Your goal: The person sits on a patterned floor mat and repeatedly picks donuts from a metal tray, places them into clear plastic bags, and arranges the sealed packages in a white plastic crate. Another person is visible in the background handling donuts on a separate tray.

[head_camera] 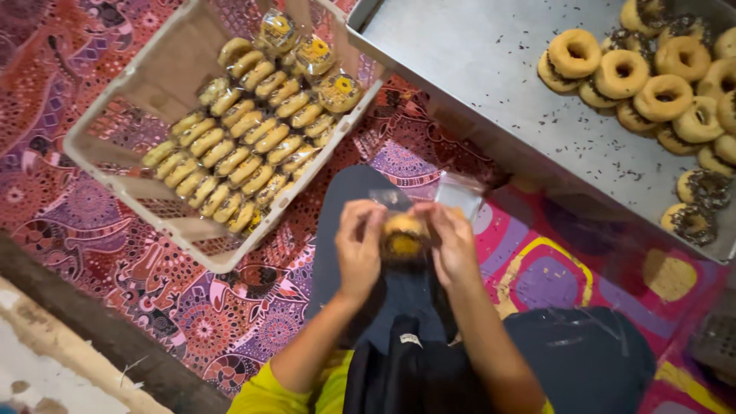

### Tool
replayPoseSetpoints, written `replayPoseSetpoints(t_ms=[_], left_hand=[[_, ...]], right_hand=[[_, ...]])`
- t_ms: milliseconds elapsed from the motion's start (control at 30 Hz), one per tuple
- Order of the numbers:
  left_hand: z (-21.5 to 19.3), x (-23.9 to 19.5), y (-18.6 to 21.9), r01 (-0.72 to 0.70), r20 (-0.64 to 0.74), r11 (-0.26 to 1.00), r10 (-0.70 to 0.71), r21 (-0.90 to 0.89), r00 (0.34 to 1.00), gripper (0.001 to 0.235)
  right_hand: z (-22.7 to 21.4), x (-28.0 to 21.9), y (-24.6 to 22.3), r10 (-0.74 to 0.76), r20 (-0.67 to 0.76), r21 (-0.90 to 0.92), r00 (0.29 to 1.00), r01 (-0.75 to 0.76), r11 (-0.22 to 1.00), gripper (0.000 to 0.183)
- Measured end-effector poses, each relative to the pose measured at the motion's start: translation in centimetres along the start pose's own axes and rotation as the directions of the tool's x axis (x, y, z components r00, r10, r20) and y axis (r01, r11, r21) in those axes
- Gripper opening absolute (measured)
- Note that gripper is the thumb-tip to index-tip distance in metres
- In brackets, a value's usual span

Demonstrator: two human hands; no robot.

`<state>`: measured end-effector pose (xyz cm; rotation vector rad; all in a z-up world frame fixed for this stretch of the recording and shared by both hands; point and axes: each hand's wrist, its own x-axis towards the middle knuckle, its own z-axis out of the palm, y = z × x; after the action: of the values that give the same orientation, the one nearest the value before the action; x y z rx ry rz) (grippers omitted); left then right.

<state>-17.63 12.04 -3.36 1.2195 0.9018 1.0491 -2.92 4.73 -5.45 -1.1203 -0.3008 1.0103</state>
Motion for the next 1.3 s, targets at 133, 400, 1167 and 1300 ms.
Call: replayPoseSetpoints(t_ms=[133, 400, 1167, 1300], left_hand=[[-3.8, 0.6, -0.1, -0.275, 0.030, 0.876, 0.287, 0.396, 0.957, 0.014], [-8.8, -2.7, -7.1, 0.252, -0.018, 0.904, -0.262, 0.346, 0.965, 0.019], [14.4, 8.4, -17.0, -0.832, 0.526, -0.211, -0.689, 0.513, 0.499, 0.130], [14.4, 8.6, -20.2, -0.808, 0.461, -0.212, -0.730, 0.550, 0.505, 0.131]], right_hand=[[-0.3, 1.7, 1.5, -0.229, 0.194, -0.370, 0.954, 0.287, 0.884, 0.018], [-3.0, -1.2, 10.2, 0.173, -0.061, -0.282, 0.983, -0.183, 0.942, 0.015], [-19.7, 10.7, 7.7, -0.322, 0.079, -0.980, 0.944, 0.133, 0.151, 0.052], [-17.2, 16.7, 10.4, 0.116, 0.032, -0.983, 0.993, 0.052, -0.174, 0.032]])
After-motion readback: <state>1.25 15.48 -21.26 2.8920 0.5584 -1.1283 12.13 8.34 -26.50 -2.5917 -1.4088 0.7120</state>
